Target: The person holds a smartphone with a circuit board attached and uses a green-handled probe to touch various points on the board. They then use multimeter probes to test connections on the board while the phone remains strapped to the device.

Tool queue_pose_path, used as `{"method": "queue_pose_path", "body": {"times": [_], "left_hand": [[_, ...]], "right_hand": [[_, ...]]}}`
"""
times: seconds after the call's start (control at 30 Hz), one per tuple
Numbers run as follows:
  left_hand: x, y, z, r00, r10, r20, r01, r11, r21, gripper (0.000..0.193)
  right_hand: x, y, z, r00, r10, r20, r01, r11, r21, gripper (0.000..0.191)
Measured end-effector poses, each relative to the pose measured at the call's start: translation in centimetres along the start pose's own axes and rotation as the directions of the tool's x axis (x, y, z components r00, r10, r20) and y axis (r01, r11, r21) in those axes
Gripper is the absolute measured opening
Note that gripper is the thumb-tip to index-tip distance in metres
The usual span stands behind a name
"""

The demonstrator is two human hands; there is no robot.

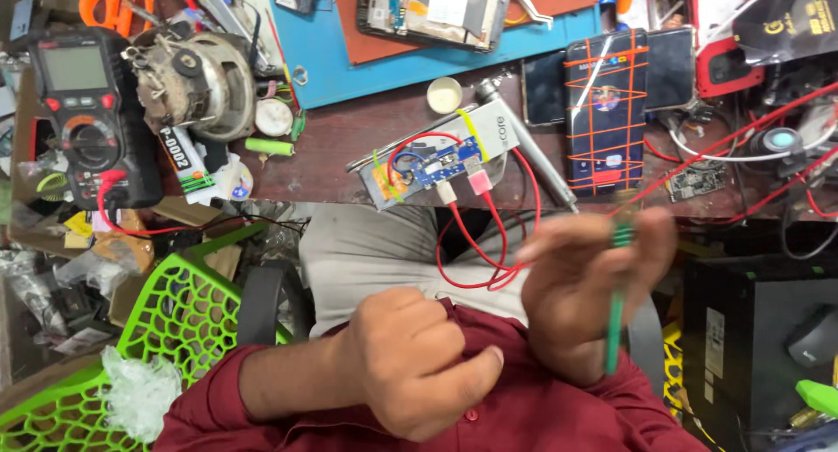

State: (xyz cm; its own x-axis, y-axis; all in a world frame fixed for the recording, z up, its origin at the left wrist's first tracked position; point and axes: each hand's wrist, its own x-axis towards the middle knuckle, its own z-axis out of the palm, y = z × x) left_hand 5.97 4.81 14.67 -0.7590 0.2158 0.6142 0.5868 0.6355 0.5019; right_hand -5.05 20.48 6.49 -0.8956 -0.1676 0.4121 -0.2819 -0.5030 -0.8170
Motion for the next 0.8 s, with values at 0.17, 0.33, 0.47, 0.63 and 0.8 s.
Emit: {"method": "queue_pose_path", "body": {"times": [0.17, 0.33, 0.47, 0.63, 0.8], "left_hand": [[0.9, -0.3, -0.2, 0.999, 0.016, -0.050, -0.011, 0.995, 0.103, 0.037], [1.4, -1.1, -1.8, 0.995, 0.061, -0.076, -0.054, 0.995, 0.082, 0.014], [0.3, -1.6, -3.8, 0.973, -0.098, -0.208, 0.159, 0.942, 0.295, 0.019], [-1.2, -7.3, -3.6, 0.848, -0.357, -0.392, 0.451, 0.874, 0.179, 0.012], [-1.4, -13.5, -2.7, 0.764, -0.523, -0.377, 0.614, 0.769, 0.177, 0.012]], "right_hand": [[0.5, -1.1, -0.8, 0.828, 0.038, 0.560, 0.069, 0.983, -0.170, 0.016], [1.0, -1.8, -1.0, 0.950, 0.083, 0.301, -0.039, 0.988, -0.150, 0.019], [2.0, -1.5, -0.5, 1.000, 0.007, -0.001, -0.007, 0.990, -0.142, 0.014], [9.7, 1.8, -3.5, 0.964, -0.005, 0.267, 0.141, 0.860, -0.491, 0.013], [16.4, 4.7, -2.3, 0.759, 0.209, 0.617, 0.445, 0.526, -0.725, 0.036]]}}
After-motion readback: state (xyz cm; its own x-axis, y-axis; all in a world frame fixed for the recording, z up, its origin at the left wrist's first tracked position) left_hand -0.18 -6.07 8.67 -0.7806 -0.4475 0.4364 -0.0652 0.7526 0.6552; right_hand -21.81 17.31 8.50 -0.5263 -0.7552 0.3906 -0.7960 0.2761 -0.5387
